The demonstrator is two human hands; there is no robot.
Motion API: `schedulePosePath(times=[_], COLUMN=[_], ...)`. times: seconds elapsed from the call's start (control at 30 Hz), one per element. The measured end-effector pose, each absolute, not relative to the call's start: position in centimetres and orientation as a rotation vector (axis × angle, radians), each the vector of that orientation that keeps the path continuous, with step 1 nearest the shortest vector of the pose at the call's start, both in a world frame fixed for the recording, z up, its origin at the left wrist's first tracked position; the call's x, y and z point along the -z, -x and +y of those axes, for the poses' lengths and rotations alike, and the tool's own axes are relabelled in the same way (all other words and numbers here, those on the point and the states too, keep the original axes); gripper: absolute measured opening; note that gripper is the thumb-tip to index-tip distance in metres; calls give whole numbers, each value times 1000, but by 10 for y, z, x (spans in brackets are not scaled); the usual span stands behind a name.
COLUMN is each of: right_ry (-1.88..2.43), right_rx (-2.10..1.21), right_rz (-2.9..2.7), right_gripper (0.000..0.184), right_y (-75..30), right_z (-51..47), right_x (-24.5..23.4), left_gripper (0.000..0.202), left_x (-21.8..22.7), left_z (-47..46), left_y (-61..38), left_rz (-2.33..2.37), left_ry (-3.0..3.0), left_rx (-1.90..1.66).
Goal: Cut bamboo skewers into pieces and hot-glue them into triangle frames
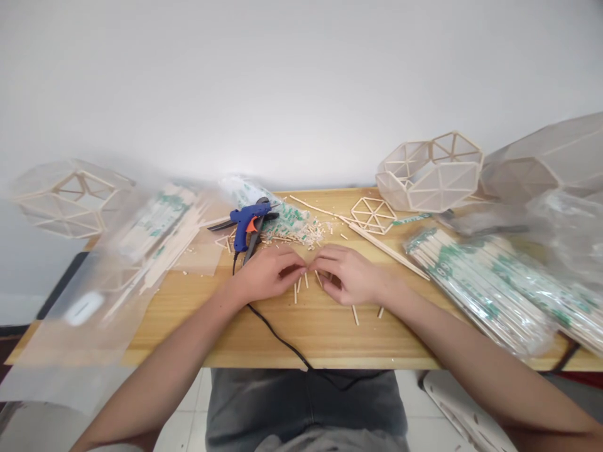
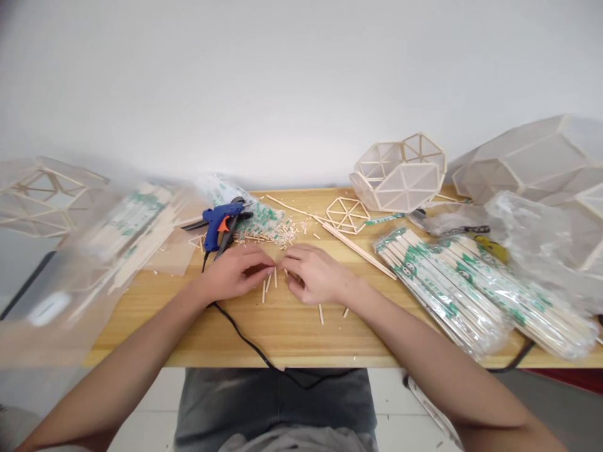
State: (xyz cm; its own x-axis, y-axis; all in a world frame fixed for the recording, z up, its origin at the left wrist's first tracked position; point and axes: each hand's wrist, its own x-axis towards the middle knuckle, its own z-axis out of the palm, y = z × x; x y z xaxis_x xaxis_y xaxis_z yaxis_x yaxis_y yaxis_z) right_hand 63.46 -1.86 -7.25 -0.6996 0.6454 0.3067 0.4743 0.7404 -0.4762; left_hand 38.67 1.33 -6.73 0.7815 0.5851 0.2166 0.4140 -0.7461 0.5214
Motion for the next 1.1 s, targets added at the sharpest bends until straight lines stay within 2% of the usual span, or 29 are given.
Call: schedulePosePath(times=[0.17, 0.3, 0.5, 0.7, 1.1], right_ry=[850, 864, 866, 870, 834], right_rx=[-503, -535, -514, -534, -584], right_rz=[-2526, -2543, -2524, -2505, -2401], right_gripper=[35, 43, 35, 24, 31], right_y=[-637, -637, -636, -632, -631], right_z=[-18, -18, -18, -18, -19], right_x=[68, 69, 71, 74, 88], left_gripper=[24, 22, 29, 44, 28], left_x=[54, 42, 34, 34, 42], left_z=[14, 14, 6, 1, 3], left_y=[-377, -375, -381, -386, -383], left_rz=[828, 942, 889, 925, 914], left_ry=[-2546, -2453, -2350, -2364, -2428], left_rx=[-288, -84, -1, 103, -32])
